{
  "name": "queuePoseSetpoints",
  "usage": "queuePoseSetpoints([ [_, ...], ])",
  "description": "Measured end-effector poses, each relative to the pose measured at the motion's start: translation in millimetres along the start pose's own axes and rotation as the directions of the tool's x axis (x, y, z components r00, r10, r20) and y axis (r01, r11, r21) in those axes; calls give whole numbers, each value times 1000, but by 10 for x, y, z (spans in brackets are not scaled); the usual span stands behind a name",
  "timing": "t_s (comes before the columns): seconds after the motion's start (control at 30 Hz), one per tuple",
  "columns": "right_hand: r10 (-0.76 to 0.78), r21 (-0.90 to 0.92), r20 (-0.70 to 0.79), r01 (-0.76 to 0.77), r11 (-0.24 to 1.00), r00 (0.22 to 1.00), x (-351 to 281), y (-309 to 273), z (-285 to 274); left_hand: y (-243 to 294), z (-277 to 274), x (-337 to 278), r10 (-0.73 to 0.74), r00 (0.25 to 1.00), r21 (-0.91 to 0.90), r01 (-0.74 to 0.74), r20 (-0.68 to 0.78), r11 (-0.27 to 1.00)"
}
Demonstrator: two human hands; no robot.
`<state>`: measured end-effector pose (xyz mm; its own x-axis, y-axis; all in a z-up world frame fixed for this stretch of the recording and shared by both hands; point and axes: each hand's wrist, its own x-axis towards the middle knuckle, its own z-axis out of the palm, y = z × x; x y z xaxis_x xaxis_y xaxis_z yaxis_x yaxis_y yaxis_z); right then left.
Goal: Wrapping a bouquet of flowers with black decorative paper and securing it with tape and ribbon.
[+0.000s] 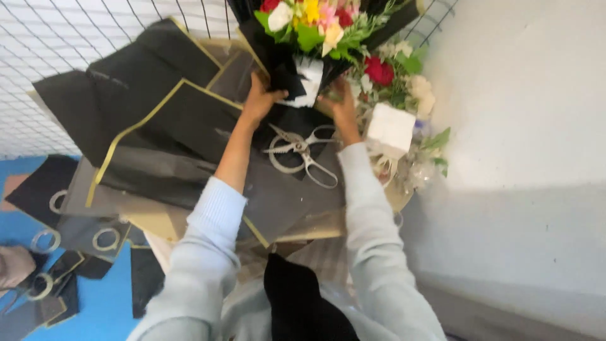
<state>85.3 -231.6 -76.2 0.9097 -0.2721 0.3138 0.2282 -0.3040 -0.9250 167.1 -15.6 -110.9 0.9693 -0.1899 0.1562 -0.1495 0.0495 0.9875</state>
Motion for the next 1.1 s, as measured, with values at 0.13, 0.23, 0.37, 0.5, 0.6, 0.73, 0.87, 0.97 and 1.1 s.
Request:
queuePoseSetpoints([
  [0.13, 176, -97, 79, -168, 981, 981, 100, 404, 89, 192, -19, 33, -80, 996, -29, 79, -31, 996],
  [0.23, 98, -49, 135, -92, 995, 986, 44, 503, 98, 72, 41, 98, -97, 994, -12, 97, -47, 995],
  [0.37, 47, -2, 108, -47, 999, 993, -74, 272, 208, 38, 28, -30, -102, 994, -59, 100, -28, 993],
  [0.5, 72, 7, 105, -74, 997, 992, -169, 224, 206, 125, 10, -256, -80, 996, -92, 76, -42, 993],
  [0.6, -16, 28, 110, 13, 1000, 994, -198, 307, 154, 321, 15, -470, -111, 994, -91, 109, -19, 990],
  [0.73, -27, 56, 111, 21, 998, 993, -170, 419, 146, 493, 10, -534, -44, 999, -90, 43, -12, 995],
  [0.87, 65, 22, 116, -68, 997, 991, -262, 333, 136, 599, 67, -672, -37, 999, -117, 36, -7, 993],
  [0.97, 92, 18, 105, -94, 995, 990, -380, -40, 177, 421, 51, -604, -14, 1000, -125, 13, -9, 992],
  [1.1, 72, 56, 110, -78, 995, 991, -340, 92, 157, 430, 46, -661, -17, 1000, -145, 16, -10, 989],
])
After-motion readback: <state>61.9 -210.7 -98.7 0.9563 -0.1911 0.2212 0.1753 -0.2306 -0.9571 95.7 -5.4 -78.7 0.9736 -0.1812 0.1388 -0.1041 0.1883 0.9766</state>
